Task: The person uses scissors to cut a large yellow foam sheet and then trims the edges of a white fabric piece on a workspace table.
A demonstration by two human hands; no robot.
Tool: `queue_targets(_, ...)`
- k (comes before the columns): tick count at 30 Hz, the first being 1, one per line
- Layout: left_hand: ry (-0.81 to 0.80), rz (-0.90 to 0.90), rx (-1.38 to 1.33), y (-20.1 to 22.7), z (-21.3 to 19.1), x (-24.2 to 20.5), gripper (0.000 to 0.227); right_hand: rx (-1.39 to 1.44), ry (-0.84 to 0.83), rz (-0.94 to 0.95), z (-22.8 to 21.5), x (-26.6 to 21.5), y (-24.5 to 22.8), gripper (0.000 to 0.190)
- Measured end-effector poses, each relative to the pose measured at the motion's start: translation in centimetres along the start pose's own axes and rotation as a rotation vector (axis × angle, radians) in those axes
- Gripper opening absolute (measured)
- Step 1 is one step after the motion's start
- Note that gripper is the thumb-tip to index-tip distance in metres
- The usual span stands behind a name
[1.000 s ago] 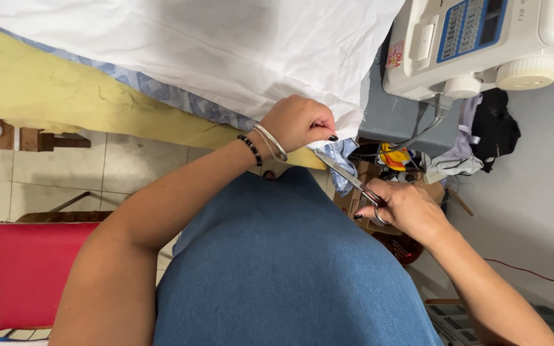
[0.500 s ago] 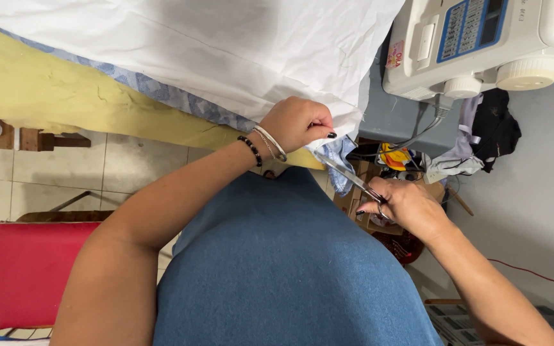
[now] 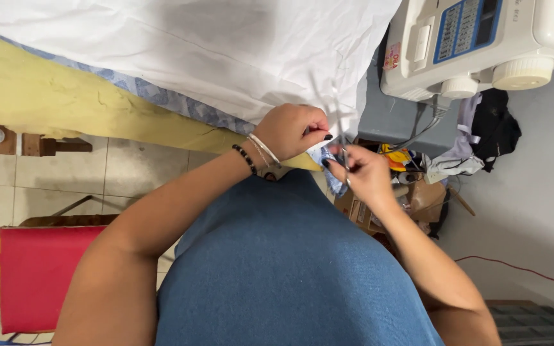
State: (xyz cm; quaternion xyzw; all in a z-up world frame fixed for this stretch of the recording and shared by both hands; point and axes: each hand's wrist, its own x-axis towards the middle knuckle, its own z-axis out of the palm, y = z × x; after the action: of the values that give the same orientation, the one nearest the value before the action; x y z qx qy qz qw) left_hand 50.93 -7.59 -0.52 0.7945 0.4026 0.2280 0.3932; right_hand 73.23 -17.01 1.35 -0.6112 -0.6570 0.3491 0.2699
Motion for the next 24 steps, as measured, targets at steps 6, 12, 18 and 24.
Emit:
queue_targets(6,0.005,0.057,0.337,1.4,-0.3,-1.9,0.027,0.307,0.018,0.102,1.0,0.7,-0.3,0.019)
queue_targets(12,0.073,0.050,0.002,-0.5,0.8,-0.8,0.018,0.453,0.014,0.110,0.7,0.6,-1.7,0.015)
queue_targets(18,0.300,-0.086,-0.087,-0.8,-0.3,-0.6,0.013,0.410,-0.011,0.098,2.2,-0.6,1.2,0.012)
queue_targets(24,0.170,-0.041,-0.105,-0.4,-1.6,-0.5,0.018,0.073,-0.003,-0.019,-3.5,-1.3,1.4,0.031)
